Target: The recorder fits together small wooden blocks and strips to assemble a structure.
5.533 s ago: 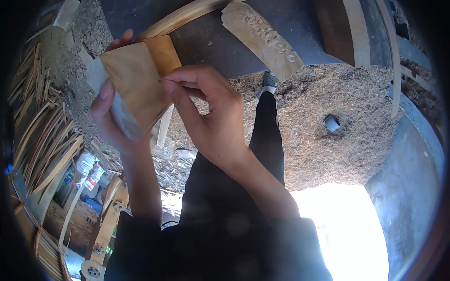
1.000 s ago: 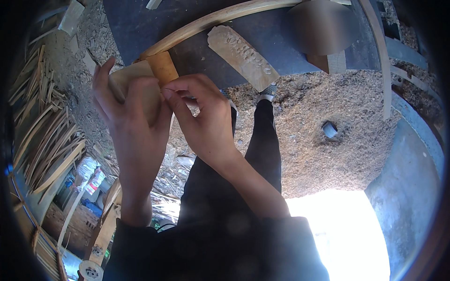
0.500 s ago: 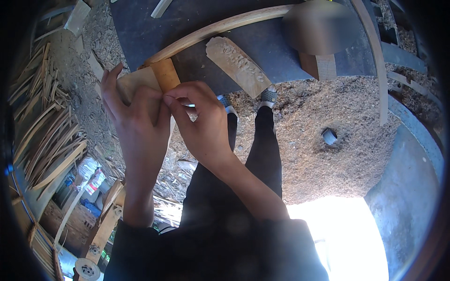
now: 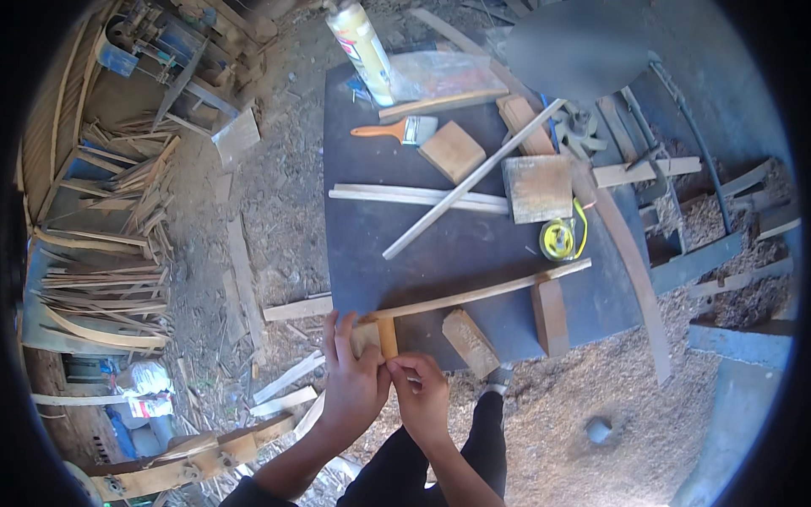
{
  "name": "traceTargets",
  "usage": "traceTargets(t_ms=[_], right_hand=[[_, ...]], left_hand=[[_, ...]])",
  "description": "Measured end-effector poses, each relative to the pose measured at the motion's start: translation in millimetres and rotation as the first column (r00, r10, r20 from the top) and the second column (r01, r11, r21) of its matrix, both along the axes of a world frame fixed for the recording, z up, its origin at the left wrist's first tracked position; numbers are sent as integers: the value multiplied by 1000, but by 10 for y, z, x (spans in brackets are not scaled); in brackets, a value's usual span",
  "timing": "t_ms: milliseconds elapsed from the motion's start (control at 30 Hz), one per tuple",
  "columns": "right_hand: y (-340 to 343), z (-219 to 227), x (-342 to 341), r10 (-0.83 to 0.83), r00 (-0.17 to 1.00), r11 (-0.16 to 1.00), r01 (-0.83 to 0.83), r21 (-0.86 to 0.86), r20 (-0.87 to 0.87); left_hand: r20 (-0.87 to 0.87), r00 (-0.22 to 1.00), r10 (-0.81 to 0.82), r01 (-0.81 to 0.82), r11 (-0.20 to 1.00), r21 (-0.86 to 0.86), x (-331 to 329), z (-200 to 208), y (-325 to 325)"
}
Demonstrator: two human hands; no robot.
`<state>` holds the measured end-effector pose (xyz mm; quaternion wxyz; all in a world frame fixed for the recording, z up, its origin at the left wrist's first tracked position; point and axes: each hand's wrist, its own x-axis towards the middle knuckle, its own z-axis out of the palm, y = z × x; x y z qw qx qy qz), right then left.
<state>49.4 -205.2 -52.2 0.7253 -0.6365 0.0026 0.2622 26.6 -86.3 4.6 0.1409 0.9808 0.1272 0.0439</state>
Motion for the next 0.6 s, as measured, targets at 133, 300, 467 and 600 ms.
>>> traceTargets(t_ms=[133, 300, 467, 600], right_hand=[[18, 12, 8, -16, 1000, 1000, 16, 2, 11], [20, 3, 17, -18, 1000, 1000, 18, -2, 1], [38, -39, 46, 15, 998, 999, -14, 31, -57], [24, -74, 46, 12, 999, 999, -10, 36, -51]], left_hand=[[-9, 1000, -5, 5, 1000, -16, 9, 1, 14], [2, 1000, -17, 17, 999, -37, 21, 33, 29], [16, 1000, -1, 1, 1000, -9, 23, -12, 43], [26, 1000, -4, 4, 1000, -2, 30, 3, 29]])
